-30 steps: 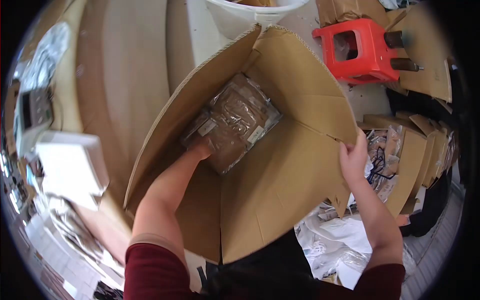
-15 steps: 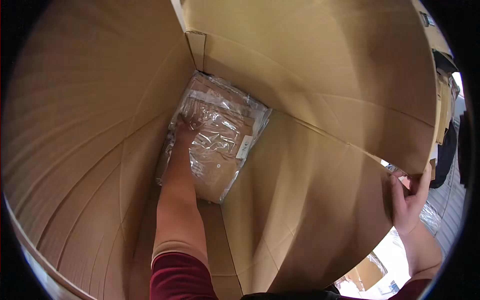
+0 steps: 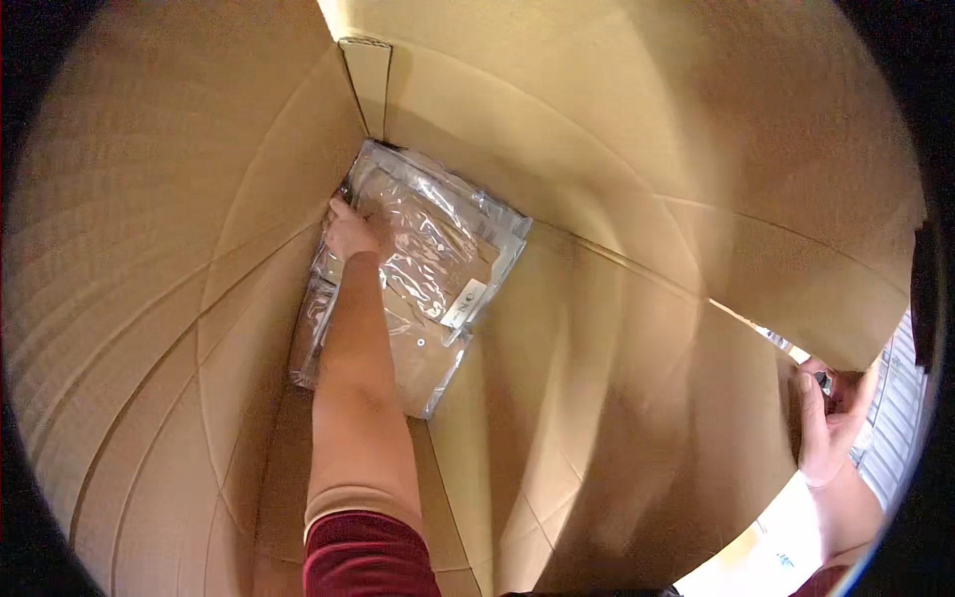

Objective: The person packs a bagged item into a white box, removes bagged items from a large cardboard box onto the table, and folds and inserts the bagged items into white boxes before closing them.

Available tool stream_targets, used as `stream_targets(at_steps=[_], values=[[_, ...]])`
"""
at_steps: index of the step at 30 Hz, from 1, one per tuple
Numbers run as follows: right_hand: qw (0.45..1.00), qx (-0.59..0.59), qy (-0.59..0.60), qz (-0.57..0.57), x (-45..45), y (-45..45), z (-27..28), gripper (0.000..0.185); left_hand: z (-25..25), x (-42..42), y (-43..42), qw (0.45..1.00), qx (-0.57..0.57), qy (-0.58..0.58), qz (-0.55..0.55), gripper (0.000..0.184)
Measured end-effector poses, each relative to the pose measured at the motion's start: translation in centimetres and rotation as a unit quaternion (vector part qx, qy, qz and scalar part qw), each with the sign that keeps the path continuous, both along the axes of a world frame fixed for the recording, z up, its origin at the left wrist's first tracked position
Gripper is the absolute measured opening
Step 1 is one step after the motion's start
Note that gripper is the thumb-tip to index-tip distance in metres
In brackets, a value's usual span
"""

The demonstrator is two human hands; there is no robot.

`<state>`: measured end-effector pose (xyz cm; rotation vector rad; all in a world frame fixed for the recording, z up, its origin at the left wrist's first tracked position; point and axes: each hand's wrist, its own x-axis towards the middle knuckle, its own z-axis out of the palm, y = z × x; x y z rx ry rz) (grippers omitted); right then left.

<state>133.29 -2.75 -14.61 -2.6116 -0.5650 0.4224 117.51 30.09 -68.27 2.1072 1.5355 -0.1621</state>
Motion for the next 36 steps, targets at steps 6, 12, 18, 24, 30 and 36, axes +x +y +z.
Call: stream_targets(at_steps=[6, 12, 18, 24, 30, 36], values=[[0.999, -0.03, -0.004, 0.028, 0.2, 0.3, 0.2, 0.063, 2.0, 0.6, 2.7, 0.957, -0.179, 0.146, -0.175, 0.064], [1.0, -0.014, -0.012, -0.009, 0.2, 0.1, 0.0, 0.059, 0.6, -2.8, -0.3, 0.953, -0.095, 0.027, -0.287, 0.063], [0.998, -0.018, -0.064, 0.011, 0.0, 1.2, -0.5, 0.063, -4.1, -1.1, 1.8, 0.955, -0.077, 0.055, -0.282, 0.069], [0.998, -0.015, -0.06, 0.0, -0.1, 1.4, -0.5, 0.064, -1.4, 0.8, 0.0, 0.953, -0.12, 0.113, -0.256, 0.065], [0.998, -0.029, -0.051, 0.01, 0.0, 0.9, -0.2, 0.063, 2.3, 1.8, -1.9, 0.961, -0.075, 0.138, -0.228, 0.064], [0.998, -0.005, -0.057, 0.013, 0.0, 1.4, -0.6, 0.065, -0.6, 0.2, -1.9, 0.967, -0.039, 0.085, -0.236, 0.075]])
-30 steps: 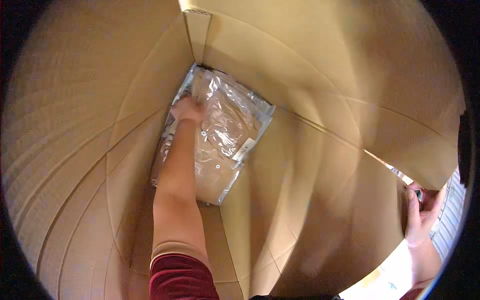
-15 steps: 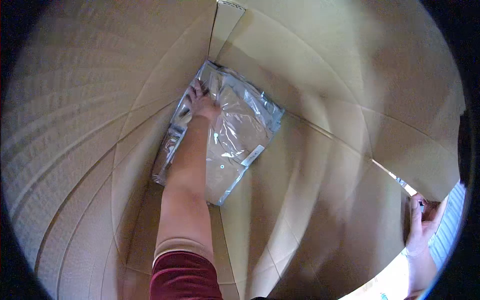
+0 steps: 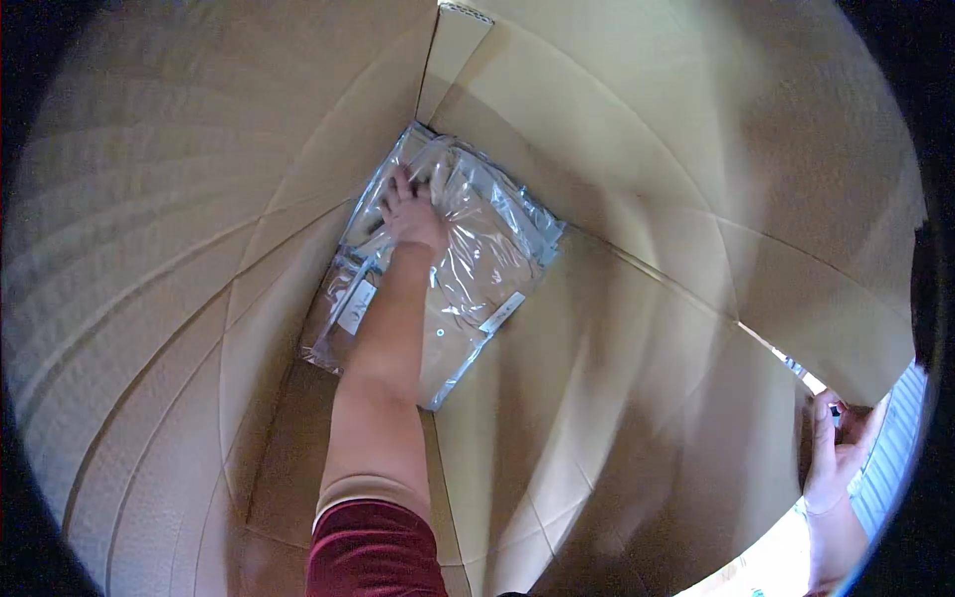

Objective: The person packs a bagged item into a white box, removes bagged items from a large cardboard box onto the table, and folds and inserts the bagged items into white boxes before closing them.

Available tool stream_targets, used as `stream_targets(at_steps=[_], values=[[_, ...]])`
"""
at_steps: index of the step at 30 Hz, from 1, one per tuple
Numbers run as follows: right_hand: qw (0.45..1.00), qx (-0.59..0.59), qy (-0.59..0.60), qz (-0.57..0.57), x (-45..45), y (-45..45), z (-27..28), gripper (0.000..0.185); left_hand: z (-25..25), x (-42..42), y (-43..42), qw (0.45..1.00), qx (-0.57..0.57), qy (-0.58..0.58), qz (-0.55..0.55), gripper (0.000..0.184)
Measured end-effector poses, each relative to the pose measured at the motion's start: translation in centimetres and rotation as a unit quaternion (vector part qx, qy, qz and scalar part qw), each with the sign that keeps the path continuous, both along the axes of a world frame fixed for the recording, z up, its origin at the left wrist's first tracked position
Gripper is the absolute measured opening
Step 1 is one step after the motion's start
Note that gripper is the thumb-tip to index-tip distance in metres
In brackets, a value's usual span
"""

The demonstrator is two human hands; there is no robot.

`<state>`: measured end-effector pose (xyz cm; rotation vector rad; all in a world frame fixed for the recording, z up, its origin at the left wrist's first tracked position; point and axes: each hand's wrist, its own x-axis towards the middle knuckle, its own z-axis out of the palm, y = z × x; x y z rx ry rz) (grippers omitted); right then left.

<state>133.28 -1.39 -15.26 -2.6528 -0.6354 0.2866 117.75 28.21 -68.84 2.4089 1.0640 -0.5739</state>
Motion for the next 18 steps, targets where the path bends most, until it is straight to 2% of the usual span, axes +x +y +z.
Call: stream_targets(at_steps=[2, 3, 7, 9, 11, 14, 15, 18], values=[[1.0, -0.012, 0.009, 0.006, 0.1, -0.2, 0.4, 0.066, 1.9, 0.6, 1.8, 0.998, -0.033, 0.007, 0.048, 0.081], [1.0, -0.012, 0.013, 0.0, 0.1, -0.7, 0.5, 0.066, 1.2, 0.9, 2.4, 0.995, -0.031, -0.003, 0.094, 0.086], [1.0, -0.011, 0.021, -0.008, 0.3, -1.7, 0.6, 0.065, -0.4, 1.5, 1.7, 0.999, 0.021, 0.013, 0.022, 0.086], [0.999, -0.009, 0.031, 0.002, 0.3, -1.7, 0.8, 0.065, -0.3, 1.0, 2.6, 0.989, -0.112, 0.054, 0.083, 0.08], [0.998, -0.006, 0.055, 0.026, 0.6, -1.5, 0.9, 0.066, 0.2, 0.4, 3.5, 0.977, -0.151, 0.077, 0.129, 0.076], [0.999, -0.019, 0.034, 0.016, 0.8, -3.0, 1.0, 0.067, 3.3, -1.6, 3.6, 0.979, -0.071, 0.087, 0.168, 0.072], [0.999, -0.019, 0.034, 0.015, 0.8, -2.6, 0.9, 0.067, 1.7, -3.2, 2.6, 0.982, -0.002, -0.01, 0.186, 0.075], [0.999, -0.02, 0.028, 0.003, 0.3, -1.5, 0.6, 0.068, 0.6, -3.7, 1.5, 0.98, 0.042, -0.052, 0.187, 0.075]])
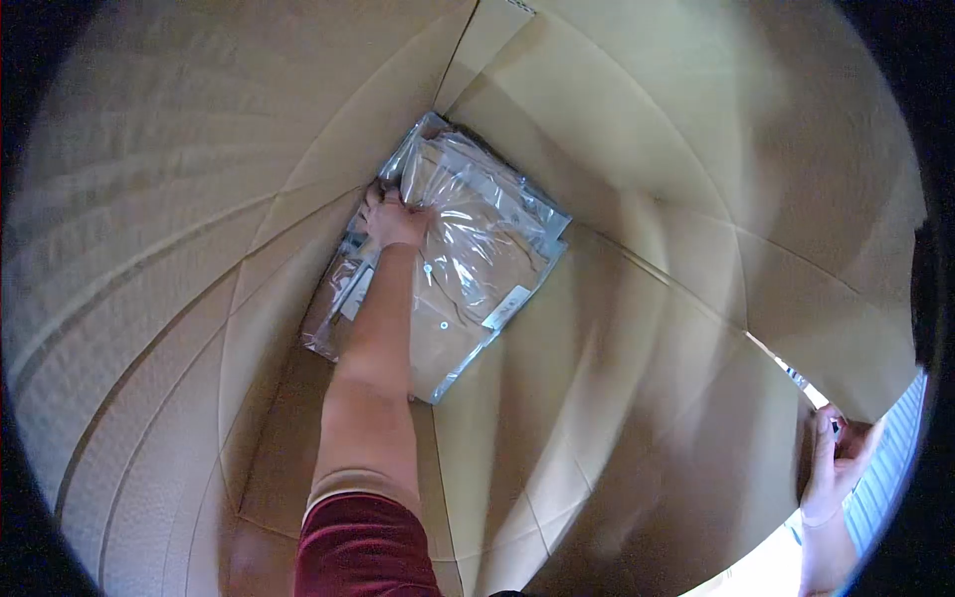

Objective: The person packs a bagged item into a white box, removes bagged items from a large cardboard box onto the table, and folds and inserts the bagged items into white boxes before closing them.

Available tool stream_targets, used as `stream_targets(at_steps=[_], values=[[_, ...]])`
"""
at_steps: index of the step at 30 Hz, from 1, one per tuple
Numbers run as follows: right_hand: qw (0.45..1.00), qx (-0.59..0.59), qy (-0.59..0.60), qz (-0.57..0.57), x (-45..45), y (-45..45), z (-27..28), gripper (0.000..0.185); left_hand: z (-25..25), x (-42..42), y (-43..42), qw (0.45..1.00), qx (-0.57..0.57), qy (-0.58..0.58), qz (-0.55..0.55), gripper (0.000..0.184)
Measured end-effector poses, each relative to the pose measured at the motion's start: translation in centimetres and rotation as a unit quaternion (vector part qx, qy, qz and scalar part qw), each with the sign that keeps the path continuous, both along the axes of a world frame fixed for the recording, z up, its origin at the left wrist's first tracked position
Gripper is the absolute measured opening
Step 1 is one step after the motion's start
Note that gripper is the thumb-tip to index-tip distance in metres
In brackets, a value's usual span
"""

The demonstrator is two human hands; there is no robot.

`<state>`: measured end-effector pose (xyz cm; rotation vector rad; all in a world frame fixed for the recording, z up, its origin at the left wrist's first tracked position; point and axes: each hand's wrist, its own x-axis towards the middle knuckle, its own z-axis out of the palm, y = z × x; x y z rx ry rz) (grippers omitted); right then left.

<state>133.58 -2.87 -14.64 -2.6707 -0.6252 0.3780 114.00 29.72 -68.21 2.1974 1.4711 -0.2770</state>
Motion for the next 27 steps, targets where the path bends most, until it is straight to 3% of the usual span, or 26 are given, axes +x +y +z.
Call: stream_targets(at_steps=[3, 5, 6, 9, 12, 14, 18, 19, 22, 25, 27], values=[[1.0, 0.0, -0.01, -0.013, -0.2, 0.2, -0.1, 0.067, -1.4, -0.2, -0.6, 0.997, -0.015, -0.055, 0.051, 0.078], [1.0, 0.002, -0.008, -0.007, -0.2, 1.1, -0.3, 0.066, -0.7, 0.3, 0.6, 0.995, -0.091, 0.01, 0.03, 0.082], [1.0, 0.002, -0.002, -0.011, -0.2, 1.1, -0.2, 0.066, -0.1, 0.4, 1.2, 0.991, -0.127, 0.044, 0.018, 0.085], [1.0, 0.005, 0.018, -0.019, -0.2, 0.9, 0.1, 0.065, -0.7, -0.3, 0.2, 0.998, -0.053, 0.007, -0.036, 0.089], [1.0, 0.009, 0.022, -0.02, -0.2, 1.2, 0.0, 0.063, 1.7, 0.5, 0.4, 0.979, -0.138, 0.103, -0.109, 0.092], [1.0, 0.005, 0.004, -0.016, -0.3, 1.3, -0.2, 0.061, 2.3, 0.4, 1.0, 0.967, -0.115, 0.104, -0.2, 0.096], [1.0, 0.004, 0.001, -0.014, -0.2, 0.5, -0.1, 0.061, -1.1, -0.1, 2.7, 0.957, -0.178, 0.096, -0.21, 0.106], [1.0, 0.009, 0.003, -0.009, -0.1, 0.6, -0.2, 0.062, -1.7, 0.1, 3.0, 0.957, -0.168, 0.122, -0.203, 0.098], [1.0, 0.022, -0.012, -0.005, -0.2, 1.2, -0.6, 0.062, -3.9, -0.9, 3.8, 0.934, -0.275, 0.047, -0.223, 0.083], [0.999, 0.032, -0.007, 0.013, -0.2, 2.0, -0.6, 0.067, 0.3, -0.2, 2.5, 0.93, -0.237, 0.086, -0.267, 0.069], [0.998, 0.056, 0.017, 0.024, 0.0, 1.5, -0.7, 0.069, 3.0, -1.1, 1.0, 0.935, -0.262, -0.023, -0.239, 0.065]])
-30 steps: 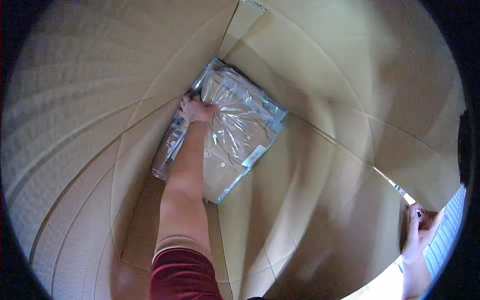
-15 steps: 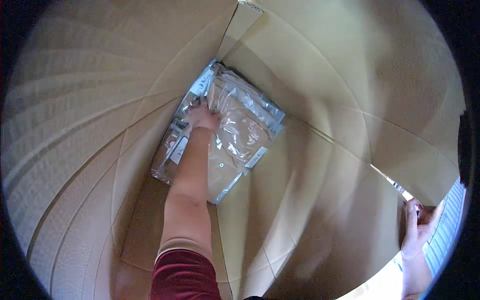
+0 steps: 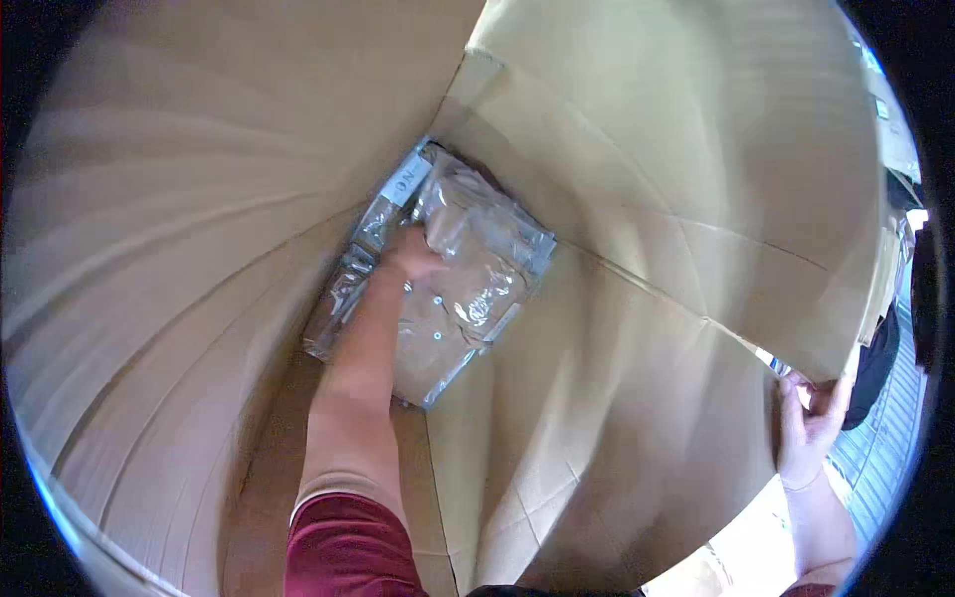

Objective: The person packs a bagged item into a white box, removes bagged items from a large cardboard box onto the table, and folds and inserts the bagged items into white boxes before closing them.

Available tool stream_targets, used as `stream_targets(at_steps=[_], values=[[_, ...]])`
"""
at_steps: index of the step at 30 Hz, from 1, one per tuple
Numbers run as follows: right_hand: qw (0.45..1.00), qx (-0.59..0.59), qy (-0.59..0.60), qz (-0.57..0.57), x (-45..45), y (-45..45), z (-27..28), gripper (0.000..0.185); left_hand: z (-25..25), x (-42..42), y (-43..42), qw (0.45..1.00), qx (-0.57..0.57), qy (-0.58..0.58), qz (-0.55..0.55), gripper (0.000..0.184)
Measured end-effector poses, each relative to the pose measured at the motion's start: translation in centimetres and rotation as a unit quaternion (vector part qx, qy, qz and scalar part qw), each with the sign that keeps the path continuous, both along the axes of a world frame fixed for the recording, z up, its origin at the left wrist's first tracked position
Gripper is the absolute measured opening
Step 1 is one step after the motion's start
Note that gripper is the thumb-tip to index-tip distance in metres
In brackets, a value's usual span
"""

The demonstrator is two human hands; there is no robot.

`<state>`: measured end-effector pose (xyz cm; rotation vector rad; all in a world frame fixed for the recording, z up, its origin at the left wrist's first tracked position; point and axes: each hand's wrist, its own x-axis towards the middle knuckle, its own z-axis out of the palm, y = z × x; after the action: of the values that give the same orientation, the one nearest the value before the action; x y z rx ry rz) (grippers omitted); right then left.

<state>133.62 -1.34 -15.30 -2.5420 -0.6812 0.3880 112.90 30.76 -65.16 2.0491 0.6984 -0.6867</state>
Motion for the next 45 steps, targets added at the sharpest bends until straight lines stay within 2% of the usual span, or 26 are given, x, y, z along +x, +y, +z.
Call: stream_targets(at_steps=[1, 3, 5, 7, 9, 13, 14, 15, 16, 17, 19, 20, 23, 25, 26, 28, 29, 31, 32, 33, 35, 37, 40, 41, 43, 45], values=[[0.999, 0.012, -0.012, -0.029, 0.0, -0.6, -0.3, 0.066, 1.8, -0.8, -1.2, 0.998, -0.025, -0.042, 0.025, 0.063], [0.998, -0.051, -0.025, 0.013, 0.5, -2.3, -0.5, 0.054, 10.6, -0.3, -3.6, 1.0, 0.008, -0.015, 0.016, 0.055], [0.998, -0.058, -0.013, 0.0, 0.7, -1.5, -0.2, 0.052, 14.2, -1.4, -7.1, 0.994, 0.008, -0.106, 0.034, 0.049], [1.0, 0.006, -0.009, 0.004, 0.2, 0.0, 0.1, 0.054, 19.5, -1.9, -10.0, 0.996, 0.032, -0.083, 0.01, 0.036], [1.0, -0.005, 0.004, 0.018, 0.7, -0.2, 0.3, 0.061, 23.9, -2.7, -12.9, 0.991, 0.074, -0.107, -0.004, 0.026], [0.983, 0.105, 0.147, -0.027, 0.7, -0.4, 0.2, 0.06, 36.2, -4.8, -14.6, 0.976, 0.121, -0.181, 0.008, 0.013], [0.987, 0.06, 0.143, -0.039, 0.5, 0.1, 1.3, 0.059, 39.2, -5.7, -15.0, 0.973, 0.122, -0.193, 0.031, 0.013], [0.996, -0.076, 0.033, 0.024, 0.7, 0.3, 2.5, 0.059, 42.1, -6.5, -15.5, 0.981, 0.121, -0.146, 0.028, 0.012], [0.992, -0.032, -0.079, 0.097, 2.5, -1.8, -0.8, 0.06, 44.9, -8.0, -14.9, 0.955, 0.142, -0.255, 0.061, 0.011], [0.998, -0.039, -0.003, 0.057, 2.3, -1.8, -0.1, 0.061, 47.4, -10.1, -15.7, 0.949, 0.152, -0.263, 0.081, 0.013], [0.988, -0.138, 0.064, 0.0, 0.6, 0.7, 4.3, 0.064, 55.9, -13.1, -15.7, 0.952, 0.17, -0.216, 0.137, 0.018], [0.988, 0.007, -0.083, 0.13, 3.9, -3.7, -2.9, 0.066, 59.9, -15.6, -15.5, 0.952, 0.174, -0.198, 0.154, 0.022], [0.988, -0.051, -0.091, 0.114, 4.7, -3.3, -3.7, 0.062, 72.0, -22.1, -14.1, 0.94, 0.161, -0.198, 0.227, 0.025], [0.986, -0.044, -0.101, 0.125, 5.4, -2.9, -4.8, 0.063, 78.9, -28.5, -13.1, 0.931, 0.13, -0.11, 0.324, 0.03], [0.988, -0.079, -0.08, 0.109, 4.6, -1.4, -2.9, 0.064, 83.5, -31.3, -12.6, 0.911, 0.172, 0.007, 0.374, 0.036], [0.985, -0.155, -0.034, 0.069, 0.2, 1.4, 4.3, 0.065, 88.4, -39.0, -10.7, 0.873, 0.316, -0.107, 0.355, 0.044], [0.986, -0.141, -0.051, 0.077, 1.1, 0.9, 2.9, 0.064, 92.0, -41.6, -9.6, 0.864, 0.245, -0.087, 0.431, 0.045], [0.986, -0.114, -0.085, 0.088, 3.3, -0.2, -1.5, 0.064, 98.9, -43.8, -7.8, 0.797, 0.367, 0.026, 0.478, 0.036], [0.984, -0.145, -0.082, 0.071, 3.2, 0.1, -1.0, 0.064, 100.6, -46.6, -6.3, 0.783, 0.398, 0.036, 0.476, 0.032], [0.979, -0.179, -0.077, 0.054, 1.8, 0.8, 1.2, 0.063, 102.4, -47.3, -5.4, 0.744, 0.48, 0.101, 0.454, 0.033], [0.975, -0.207, -0.073, 0.042, 1.1, 1.3, 2.3, 0.062, 103.2, -48.7, -3.1, 0.656, 0.667, 0.193, 0.297, 0.031], [0.976, -0.198, -0.077, 0.051, 1.5, 0.9, 1.6, 0.061, 101.4, -49.9, -0.6, 0.611, 0.699, 0.259, 0.266, 0.023], [0.969, -0.235, -0.069, 0.031, 0.5, 1.8, 3.0, 0.06, 94.0, -53.4, 3.6, 0.583, 0.719, 0.277, 0.258, 0.019], [0.976, -0.202, -0.08, 0.036, 0.9, 1.5, 2.4, 0.06, 91.5, -52.8, 4.1, 0.62, 0.653, 0.334, 0.28, 0.024], [0.984, -0.14, -0.099, 0.048, 2.0, 0.2, -0.3, 0.059, 84.1, -52.9, 4.6, 0.673, 0.601, 0.262, 0.343, 0.029], [0.984, -0.113, -0.125, 0.06, 2.9, -0.8, -2.3, 0.058, 78.6, -48.9, 3.8, 0.756, 0.478, 0.284, 0.346, 0.032]])
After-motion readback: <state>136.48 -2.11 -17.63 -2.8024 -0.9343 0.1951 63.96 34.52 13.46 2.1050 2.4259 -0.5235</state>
